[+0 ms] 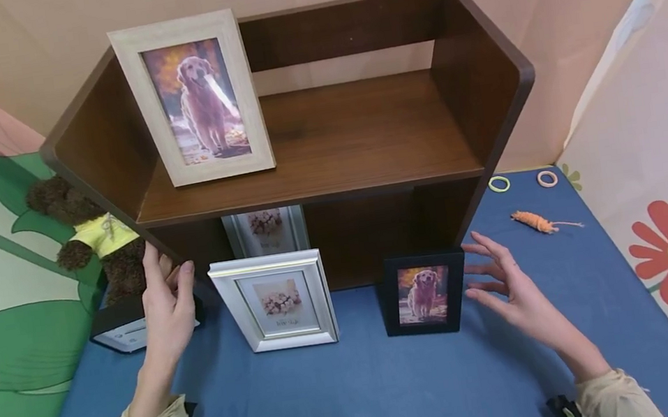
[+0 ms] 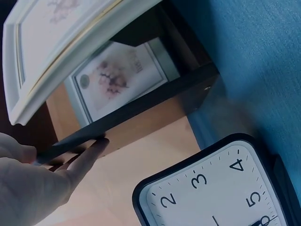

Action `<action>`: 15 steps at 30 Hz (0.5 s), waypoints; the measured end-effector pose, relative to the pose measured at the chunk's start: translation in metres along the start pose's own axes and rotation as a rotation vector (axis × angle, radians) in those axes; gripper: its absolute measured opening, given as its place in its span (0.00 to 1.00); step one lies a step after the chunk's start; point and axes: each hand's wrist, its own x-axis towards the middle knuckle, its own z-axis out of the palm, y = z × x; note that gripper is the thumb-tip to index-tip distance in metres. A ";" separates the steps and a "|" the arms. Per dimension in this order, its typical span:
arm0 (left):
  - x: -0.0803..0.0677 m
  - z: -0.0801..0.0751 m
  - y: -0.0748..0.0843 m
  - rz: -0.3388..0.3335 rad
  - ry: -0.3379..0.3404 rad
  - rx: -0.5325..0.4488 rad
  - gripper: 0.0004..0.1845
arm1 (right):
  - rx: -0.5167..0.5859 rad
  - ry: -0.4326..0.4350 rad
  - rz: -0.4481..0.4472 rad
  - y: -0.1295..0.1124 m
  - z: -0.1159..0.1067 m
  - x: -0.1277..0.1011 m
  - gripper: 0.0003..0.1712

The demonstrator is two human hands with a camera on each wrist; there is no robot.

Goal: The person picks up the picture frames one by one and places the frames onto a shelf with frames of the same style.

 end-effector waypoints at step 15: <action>0.002 0.001 -0.001 0.016 -0.004 0.013 0.42 | 0.089 -0.041 0.052 0.012 0.020 -0.004 0.61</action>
